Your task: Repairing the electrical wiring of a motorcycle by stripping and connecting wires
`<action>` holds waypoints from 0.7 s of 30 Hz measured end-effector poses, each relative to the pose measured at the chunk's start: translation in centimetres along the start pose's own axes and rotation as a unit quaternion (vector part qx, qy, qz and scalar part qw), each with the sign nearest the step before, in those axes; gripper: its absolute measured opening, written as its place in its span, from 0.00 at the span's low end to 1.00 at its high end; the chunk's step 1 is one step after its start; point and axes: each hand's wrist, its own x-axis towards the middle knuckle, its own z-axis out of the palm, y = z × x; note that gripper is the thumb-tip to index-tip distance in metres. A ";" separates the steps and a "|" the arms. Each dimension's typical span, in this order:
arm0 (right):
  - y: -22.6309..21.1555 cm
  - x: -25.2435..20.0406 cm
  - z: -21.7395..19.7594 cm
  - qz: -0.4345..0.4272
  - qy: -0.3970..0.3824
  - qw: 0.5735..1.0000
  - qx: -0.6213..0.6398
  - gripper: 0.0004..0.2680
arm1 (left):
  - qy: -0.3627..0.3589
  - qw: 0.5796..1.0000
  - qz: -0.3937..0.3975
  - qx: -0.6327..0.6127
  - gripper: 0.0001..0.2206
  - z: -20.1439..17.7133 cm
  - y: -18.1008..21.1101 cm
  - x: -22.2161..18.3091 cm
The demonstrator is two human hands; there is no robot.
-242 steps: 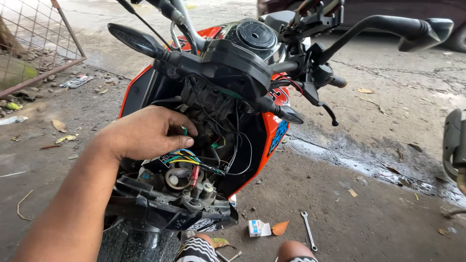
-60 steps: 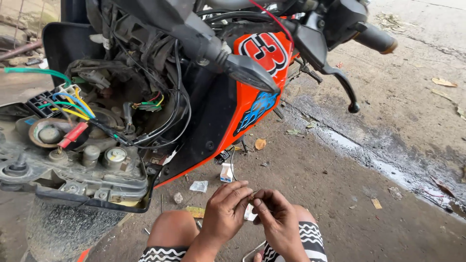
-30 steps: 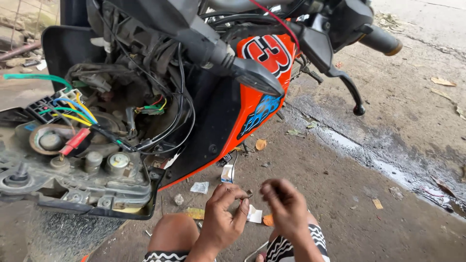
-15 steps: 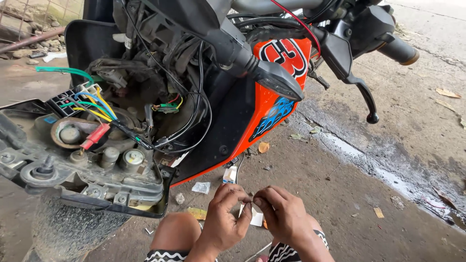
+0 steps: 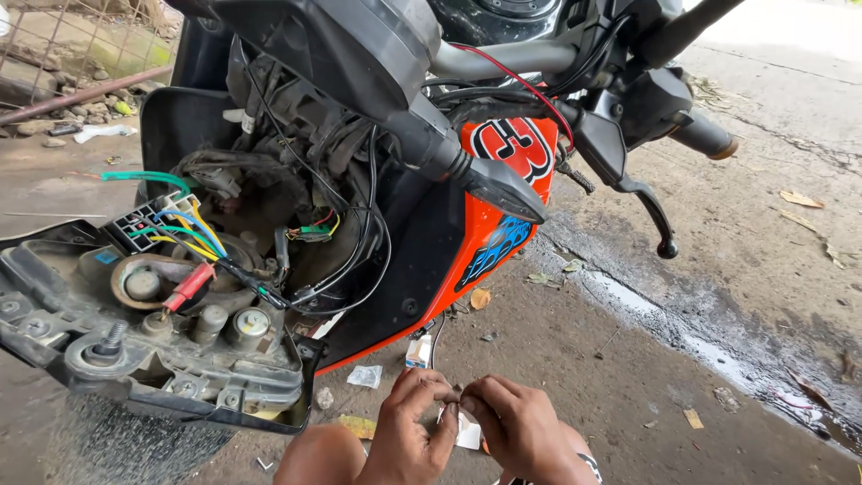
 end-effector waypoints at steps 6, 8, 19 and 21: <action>-2.1 5.9 -9.7 0.122 0.263 0.953 -0.086 0.06 | 0.015 0.999 -0.016 0.029 0.08 0.4 -1.8 -0.8; -5.0 9.4 -13.6 -0.004 0.336 0.929 -0.157 0.03 | 0.016 0.999 -0.032 0.032 0.07 0.4 -1.3 -0.8; -8.3 15.3 -18.6 -0.269 0.346 0.860 -0.260 0.02 | 0.013 0.997 -0.036 0.071 0.07 0.8 -2.4 -1.4; -8.8 11.9 -18.4 -0.119 0.441 0.884 -0.102 0.01 | 0.007 0.997 -0.015 0.072 0.07 0.8 -2.5 -1.3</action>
